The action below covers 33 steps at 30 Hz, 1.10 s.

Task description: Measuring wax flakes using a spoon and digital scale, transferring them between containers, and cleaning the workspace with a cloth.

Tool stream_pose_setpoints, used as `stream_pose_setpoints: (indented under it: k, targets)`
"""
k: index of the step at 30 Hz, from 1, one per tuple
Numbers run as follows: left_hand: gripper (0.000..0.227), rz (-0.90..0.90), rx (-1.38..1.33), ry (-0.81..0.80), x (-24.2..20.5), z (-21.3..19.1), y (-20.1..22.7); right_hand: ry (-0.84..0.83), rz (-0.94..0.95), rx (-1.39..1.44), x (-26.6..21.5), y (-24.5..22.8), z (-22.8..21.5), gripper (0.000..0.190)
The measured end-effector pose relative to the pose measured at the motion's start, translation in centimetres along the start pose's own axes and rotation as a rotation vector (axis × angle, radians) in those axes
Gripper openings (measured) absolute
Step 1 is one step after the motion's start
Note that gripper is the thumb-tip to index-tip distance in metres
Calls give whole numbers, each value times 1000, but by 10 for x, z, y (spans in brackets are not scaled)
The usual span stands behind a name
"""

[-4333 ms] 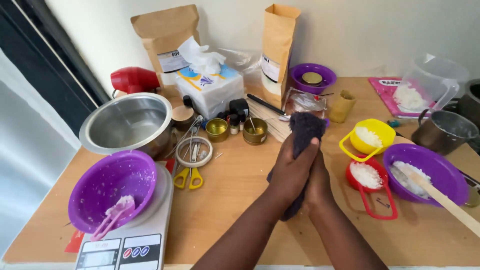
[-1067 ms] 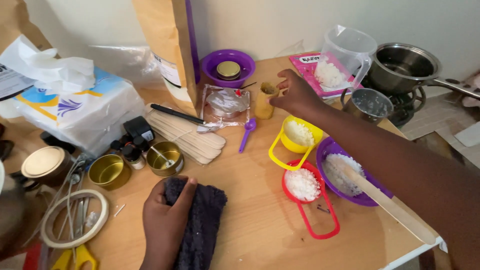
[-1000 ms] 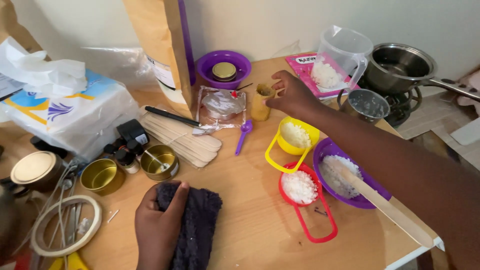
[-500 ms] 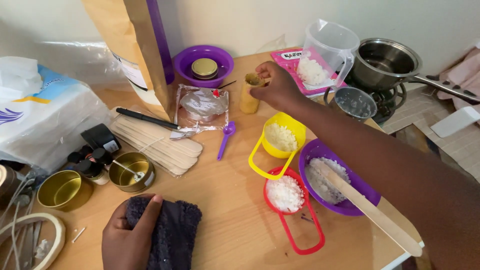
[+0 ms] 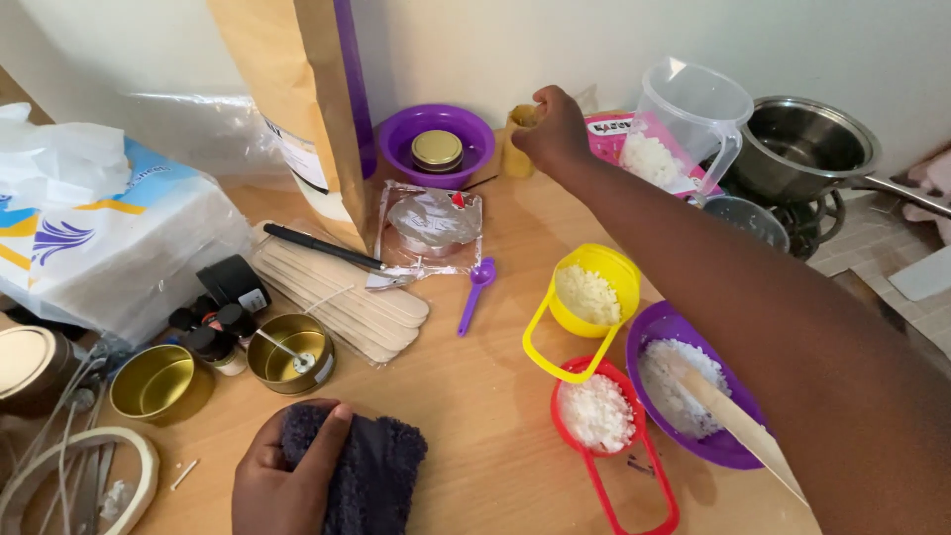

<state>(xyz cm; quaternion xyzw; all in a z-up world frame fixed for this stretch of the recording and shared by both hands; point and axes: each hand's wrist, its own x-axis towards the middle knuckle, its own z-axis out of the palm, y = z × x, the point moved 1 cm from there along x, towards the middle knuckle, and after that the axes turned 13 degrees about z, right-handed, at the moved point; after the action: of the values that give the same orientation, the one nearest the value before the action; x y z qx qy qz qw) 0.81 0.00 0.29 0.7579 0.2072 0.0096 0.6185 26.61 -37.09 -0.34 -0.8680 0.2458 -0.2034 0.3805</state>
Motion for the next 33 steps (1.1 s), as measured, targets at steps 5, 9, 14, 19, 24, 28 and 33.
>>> stream_pose_setpoints:
  k: [5, 9, 14, 19, 24, 28, 33]
  targets:
    - [16, -53, -24, 8, -4, 1, 9, -47, 32, 94, 12, -10, 5, 50]
    - [14, -5, -59, -19, 2, -1, -1, -146, -2, 68, 17, -8, 2, 56]
    - [15, 64, -43, -71, 7, -3, -10, -198, 106, -139, -25, -22, -37, 73]
    - [17, 34, -26, -83, 4, -4, -7, -648, 211, -747, -109, -57, -101, 32]
    - [18, 37, 17, -102, -6, -6, 7, -797, 368, -627, -134, -29, -126, 25]
    - [20, 41, 55, -109, -8, -7, 11, -744, 333, -705, -138, -17, -129, 27]
    - [18, 41, 24, -101, -8, -7, 10, -656, 219, -661, -109, 2, -114, 26]
